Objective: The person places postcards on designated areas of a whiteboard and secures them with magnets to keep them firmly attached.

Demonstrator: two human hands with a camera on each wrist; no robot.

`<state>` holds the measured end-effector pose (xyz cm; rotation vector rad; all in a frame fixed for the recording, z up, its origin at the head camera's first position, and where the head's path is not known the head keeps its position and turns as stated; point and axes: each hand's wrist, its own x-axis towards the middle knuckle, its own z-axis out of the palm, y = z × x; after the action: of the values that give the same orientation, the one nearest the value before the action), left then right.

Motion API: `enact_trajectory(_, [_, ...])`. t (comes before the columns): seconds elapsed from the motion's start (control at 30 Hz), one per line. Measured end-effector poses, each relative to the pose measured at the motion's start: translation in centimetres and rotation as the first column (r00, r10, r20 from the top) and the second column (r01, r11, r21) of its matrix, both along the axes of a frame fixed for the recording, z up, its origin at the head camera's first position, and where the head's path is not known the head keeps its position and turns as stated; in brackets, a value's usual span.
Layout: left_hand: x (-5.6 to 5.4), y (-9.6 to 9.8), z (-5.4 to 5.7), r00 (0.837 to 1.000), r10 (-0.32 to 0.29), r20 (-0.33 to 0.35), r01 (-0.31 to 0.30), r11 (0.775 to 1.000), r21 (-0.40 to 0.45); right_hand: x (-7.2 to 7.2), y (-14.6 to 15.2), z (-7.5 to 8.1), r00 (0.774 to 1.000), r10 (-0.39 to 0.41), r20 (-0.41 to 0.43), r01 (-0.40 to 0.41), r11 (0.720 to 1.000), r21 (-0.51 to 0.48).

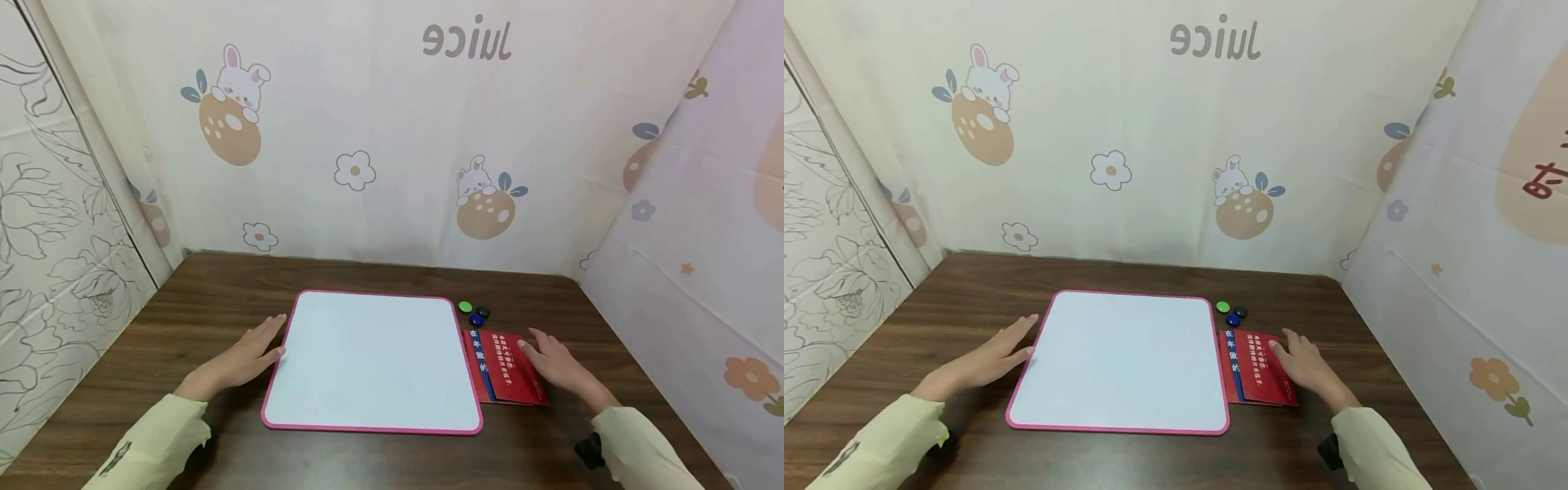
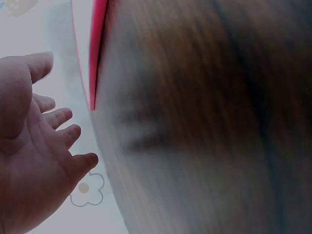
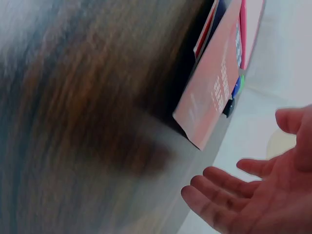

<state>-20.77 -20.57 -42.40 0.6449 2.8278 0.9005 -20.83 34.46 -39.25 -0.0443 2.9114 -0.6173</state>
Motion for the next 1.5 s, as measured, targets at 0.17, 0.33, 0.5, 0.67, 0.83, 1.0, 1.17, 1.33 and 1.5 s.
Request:
enact_trajectory(0.17, [-0.8,0.1,-0.3,1.0,-0.014,0.014,0.015,0.999,-0.032,-0.1,-0.5,0.0,0.997,-0.077,0.017,0.077,0.997,-0.03])
enact_trajectory(0.33, [-1.2,0.3,-0.2,1.0,-0.023,0.019,0.024,0.998,-0.054,-0.3,-0.7,-0.2,0.991,-0.126,0.044,0.128,0.991,-0.037])
enact_trajectory(0.5, [-1.4,0.7,-0.1,1.0,-0.017,0.015,0.018,0.996,-0.085,-0.5,-0.7,-0.3,0.984,-0.156,0.082,0.157,0.987,-0.008])
enact_trajectory(0.67, [-1.5,0.9,-0.3,1.0,-0.004,0.028,0.008,0.989,-0.151,-0.5,-0.8,-0.4,0.978,-0.176,0.109,0.175,0.984,0.015])
enact_trajectory(0.83, [-1.4,1.1,-0.3,0.998,-0.003,0.056,0.013,0.984,-0.18,-0.5,-1.0,-0.3,0.97,-0.199,0.14,0.2,0.98,0.005])
enact_trajectory(1.0, [-1.2,1.3,-0.3,0.998,-0.014,0.06,0.025,0.983,-0.181,-0.3,-1.0,-0.4,0.968,-0.212,0.134,0.215,0.977,-0.011])
enact_trajectory(1.17, [-1.0,1.6,-0.4,0.997,-0.015,0.073,0.028,0.984,-0.174,-0.1,-0.9,-0.6,0.969,-0.218,0.119,0.22,0.975,-0.01])
enact_trajectory(1.33, [-0.8,1.7,-0.5,0.996,0.004,0.09,0.012,0.984,-0.176,-0.1,-0.9,-0.9,0.974,-0.202,0.107,0.202,0.979,0.006])
enact_trajectory(1.5, [-0.6,1.8,-0.6,0.996,0.002,0.085,0.012,0.987,-0.162,-0.2,-1.1,-0.8,0.971,-0.216,0.1,0.217,0.976,-0.007])
